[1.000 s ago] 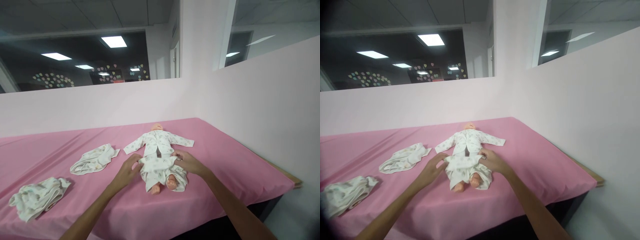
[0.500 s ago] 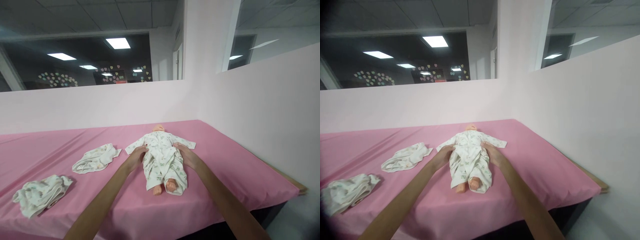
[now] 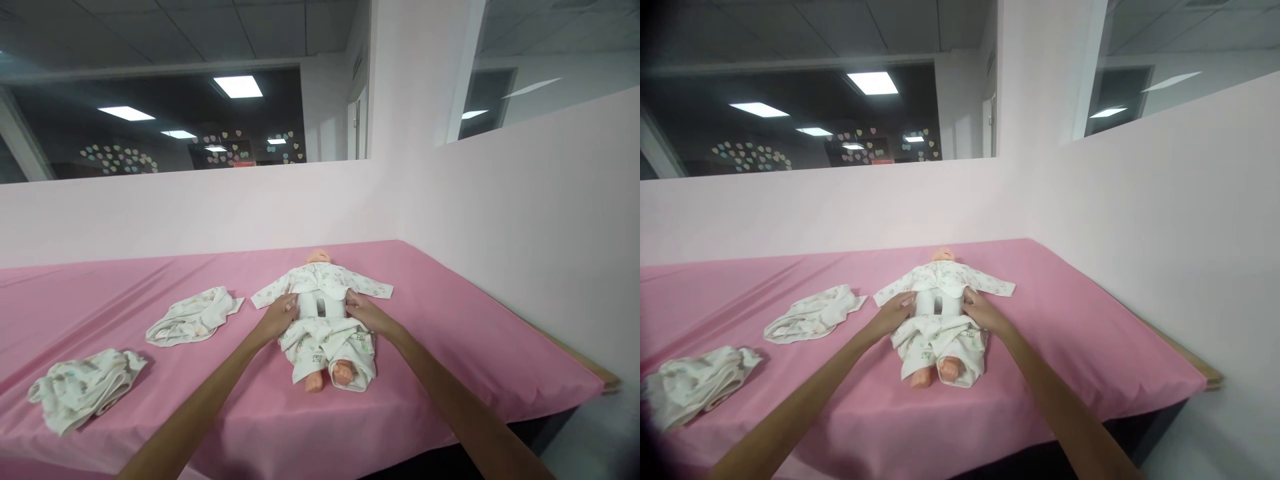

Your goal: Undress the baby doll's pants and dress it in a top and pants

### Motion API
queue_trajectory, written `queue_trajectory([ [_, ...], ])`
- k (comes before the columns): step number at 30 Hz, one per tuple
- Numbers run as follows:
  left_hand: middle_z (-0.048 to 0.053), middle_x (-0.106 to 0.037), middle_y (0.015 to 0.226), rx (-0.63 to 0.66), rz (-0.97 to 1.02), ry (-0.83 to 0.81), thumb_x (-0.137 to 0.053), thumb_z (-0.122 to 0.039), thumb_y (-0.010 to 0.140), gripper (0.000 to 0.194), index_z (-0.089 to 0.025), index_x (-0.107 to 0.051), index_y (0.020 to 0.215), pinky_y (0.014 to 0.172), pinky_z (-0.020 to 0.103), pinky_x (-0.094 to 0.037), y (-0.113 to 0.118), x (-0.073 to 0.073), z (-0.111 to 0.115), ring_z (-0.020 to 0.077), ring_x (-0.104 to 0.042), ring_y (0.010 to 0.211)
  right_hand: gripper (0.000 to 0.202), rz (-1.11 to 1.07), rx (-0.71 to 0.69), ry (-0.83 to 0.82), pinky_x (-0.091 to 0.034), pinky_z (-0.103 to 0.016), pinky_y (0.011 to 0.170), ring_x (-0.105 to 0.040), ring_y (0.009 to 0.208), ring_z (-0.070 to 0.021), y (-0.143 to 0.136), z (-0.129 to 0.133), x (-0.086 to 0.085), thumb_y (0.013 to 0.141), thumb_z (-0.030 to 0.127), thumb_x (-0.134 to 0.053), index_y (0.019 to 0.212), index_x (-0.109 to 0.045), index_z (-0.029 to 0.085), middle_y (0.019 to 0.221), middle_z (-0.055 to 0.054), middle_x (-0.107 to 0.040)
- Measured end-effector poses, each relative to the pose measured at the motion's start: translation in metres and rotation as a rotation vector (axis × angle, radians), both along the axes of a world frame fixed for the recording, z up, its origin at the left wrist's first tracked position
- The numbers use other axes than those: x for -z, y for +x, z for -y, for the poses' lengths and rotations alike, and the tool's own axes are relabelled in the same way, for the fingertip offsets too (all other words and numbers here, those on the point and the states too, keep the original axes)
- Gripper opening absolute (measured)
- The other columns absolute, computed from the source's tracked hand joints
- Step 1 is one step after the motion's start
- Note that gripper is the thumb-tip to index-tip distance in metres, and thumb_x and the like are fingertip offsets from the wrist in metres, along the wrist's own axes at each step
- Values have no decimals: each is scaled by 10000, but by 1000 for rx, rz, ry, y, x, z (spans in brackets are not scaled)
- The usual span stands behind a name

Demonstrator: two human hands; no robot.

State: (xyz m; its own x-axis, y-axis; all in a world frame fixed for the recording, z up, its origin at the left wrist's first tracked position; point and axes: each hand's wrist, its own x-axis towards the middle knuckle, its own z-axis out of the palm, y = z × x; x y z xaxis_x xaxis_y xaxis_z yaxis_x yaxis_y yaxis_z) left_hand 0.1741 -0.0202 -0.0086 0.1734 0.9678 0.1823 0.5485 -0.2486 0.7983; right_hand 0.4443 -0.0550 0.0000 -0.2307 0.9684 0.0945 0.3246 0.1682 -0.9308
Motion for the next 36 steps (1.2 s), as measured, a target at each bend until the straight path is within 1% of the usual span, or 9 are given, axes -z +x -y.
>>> queue_trajectory([
  [3, 118, -470, 1443, -43, 46, 33, -503, -372, 853, 569, -143, -528, 1373, 1126, 371, -289, 9, 4, -21, 267, -434, 1329, 716, -12, 122, -32, -357, -225, 593, -445, 613, -97, -5, -20, 0, 814, 318, -522, 1491, -314, 212, 849, -27, -579],
  [7, 109, -481, 1436, -81, 56, 49, -495, -354, 861, 530, -142, -559, 1343, 1134, 378, -283, 18, 0, -46, 272, -439, 1332, 778, -79, 220, -14, -387, -251, 606, -451, 618, -116, -7, -53, -2, 770, 290, -580, 1501, -331, 195, 790, -40, -582],
  [12, 131, -512, 1402, -140, 40, 67, -490, -400, 872, 518, -144, -577, 1314, 1116, 426, -290, 29, 1, -70, 313, -442, 1320, 645, -54, 281, 44, -437, -287, 667, -560, 833, -190, -14, -87, 1, 792, 368, -554, 1410, -444, 215, 1113, -107, -608],
  [16, 155, -591, 1275, -204, 63, 113, -440, -398, 894, 422, -134, -626, 1166, 1064, 410, -337, 30, 8, -71, 280, -510, 1220, 564, 16, 445, 97, -404, -332, 919, -460, 1200, -252, -20, -96, 14, 836, 447, -506, 1316, -474, 153, 1368, -148, -461],
  [19, 151, -616, 1146, -222, 122, 83, -443, -381, 879, 342, -128, -588, 1057, 875, 349, -456, 18, 10, -56, 214, -605, 972, 440, 103, 488, 84, -380, -371, 910, -514, 1073, -257, -15, -80, 16, 850, 434, -469, 1141, -533, 111, 1187, -163, -562],
  [23, 49, -612, 838, -6, 136, -8, -523, -403, 836, 255, -153, -566, 815, 673, 256, -437, -8, 2, -21, 143, -550, 730, 270, 176, 273, 95, -397, -282, 760, -535, 819, -158, 0, -36, -6, 822, 400, -527, 799, -577, 136, 871, -57, -610],
  [27, 16, -567, 840, 358, 1, -117, -579, -485, 823, 320, -166, -564, 845, 649, 230, -370, -23, -5, 11, 120, -469, 728, 340, 306, -107, -46, -413, -248, 709, -546, 829, -148, 5, 5, -30, 782, 461, -623, 968, -657, 178, 939, -46, -625],
  [31, -13, -415, 705, 394, -17, -213, -521, -565, 846, 425, -162, -425, 752, 566, 230, -259, -23, -3, 24, 96, -327, 623, 364, 413, -203, -81, -369, -216, 613, -495, 774, -126, -2, 18, -40, 743, 395, -642, 1045, -621, 193, 947, -44, -591],
  [36, -9, -374, 744, 401, 183, -191, -532, -585, 846, 461, -155, -400, 747, 632, 221, -284, -20, -7, 19, 92, -327, 685, 218, 525, -317, -121, -244, -209, 529, -382, 641, -88, -5, 13, -49, 709, 356, -623, 767, -570, 152, 733, -10, -493],
])
